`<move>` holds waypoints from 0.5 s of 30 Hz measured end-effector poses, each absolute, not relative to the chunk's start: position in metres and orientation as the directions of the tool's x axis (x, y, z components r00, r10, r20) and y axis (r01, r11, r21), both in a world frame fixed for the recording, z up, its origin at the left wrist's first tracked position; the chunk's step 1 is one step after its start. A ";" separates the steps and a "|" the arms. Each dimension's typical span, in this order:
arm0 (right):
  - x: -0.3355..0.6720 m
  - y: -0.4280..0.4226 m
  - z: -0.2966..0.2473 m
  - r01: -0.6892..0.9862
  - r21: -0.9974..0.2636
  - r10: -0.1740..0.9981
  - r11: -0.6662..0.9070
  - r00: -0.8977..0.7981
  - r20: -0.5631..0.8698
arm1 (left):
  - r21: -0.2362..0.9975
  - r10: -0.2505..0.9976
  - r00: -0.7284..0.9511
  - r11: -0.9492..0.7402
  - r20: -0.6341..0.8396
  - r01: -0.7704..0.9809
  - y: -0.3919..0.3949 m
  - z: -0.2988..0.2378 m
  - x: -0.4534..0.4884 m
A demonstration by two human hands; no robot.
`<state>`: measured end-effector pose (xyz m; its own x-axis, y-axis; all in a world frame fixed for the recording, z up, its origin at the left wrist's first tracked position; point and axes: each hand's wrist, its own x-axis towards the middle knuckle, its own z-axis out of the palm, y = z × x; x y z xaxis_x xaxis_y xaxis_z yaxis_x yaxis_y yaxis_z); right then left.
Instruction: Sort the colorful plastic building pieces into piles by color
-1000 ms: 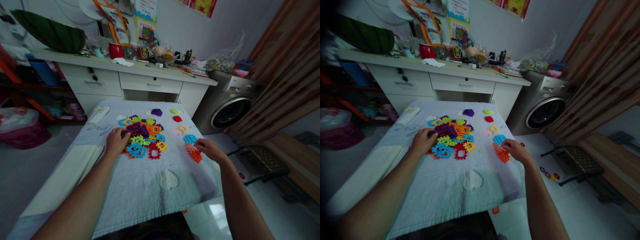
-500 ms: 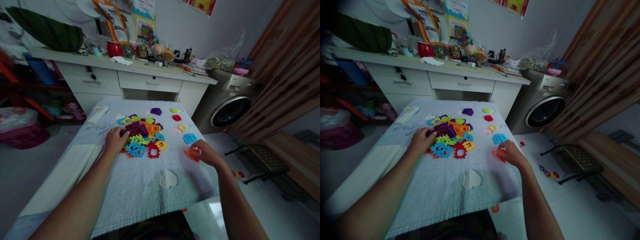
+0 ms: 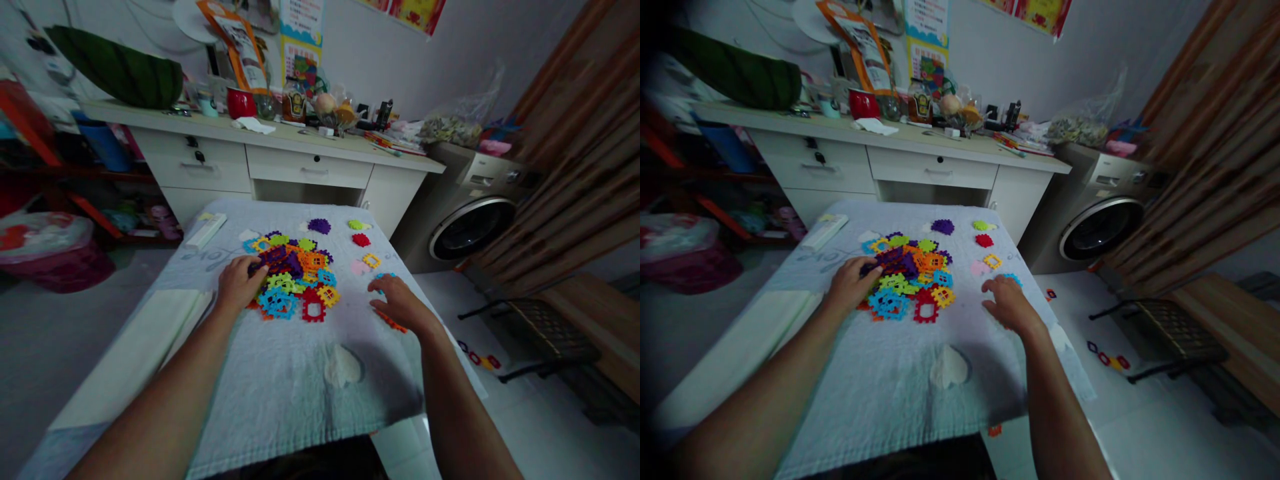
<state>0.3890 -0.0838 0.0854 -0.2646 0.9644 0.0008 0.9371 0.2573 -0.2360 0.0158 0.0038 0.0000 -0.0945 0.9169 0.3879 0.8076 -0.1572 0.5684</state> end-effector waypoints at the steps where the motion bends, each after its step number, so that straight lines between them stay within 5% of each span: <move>1: 0.376 -0.077 0.086 0.919 -0.257 0.953 0.298 -0.303 0.021 | 0.569 0.918 -0.091 -0.159 0.386 0.807 0.004 0.000 0.016; 5: 0.325 -0.050 0.078 0.861 -0.308 0.914 0.405 -0.393 0.102 | 0.576 0.922 -0.076 -0.171 0.379 0.799 0.003 0.001 0.015; 15: 0.311 -0.035 0.042 0.835 -0.432 0.940 0.341 -0.286 0.188 | 0.576 0.926 -0.084 -0.156 0.368 0.803 0.003 0.003 0.017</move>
<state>0.3108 -0.0347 0.0417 -0.2860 0.9396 0.1877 0.8351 0.3405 -0.4321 0.0174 0.0031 0.0033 -0.0840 0.9260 0.3681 0.8026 -0.1560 0.5757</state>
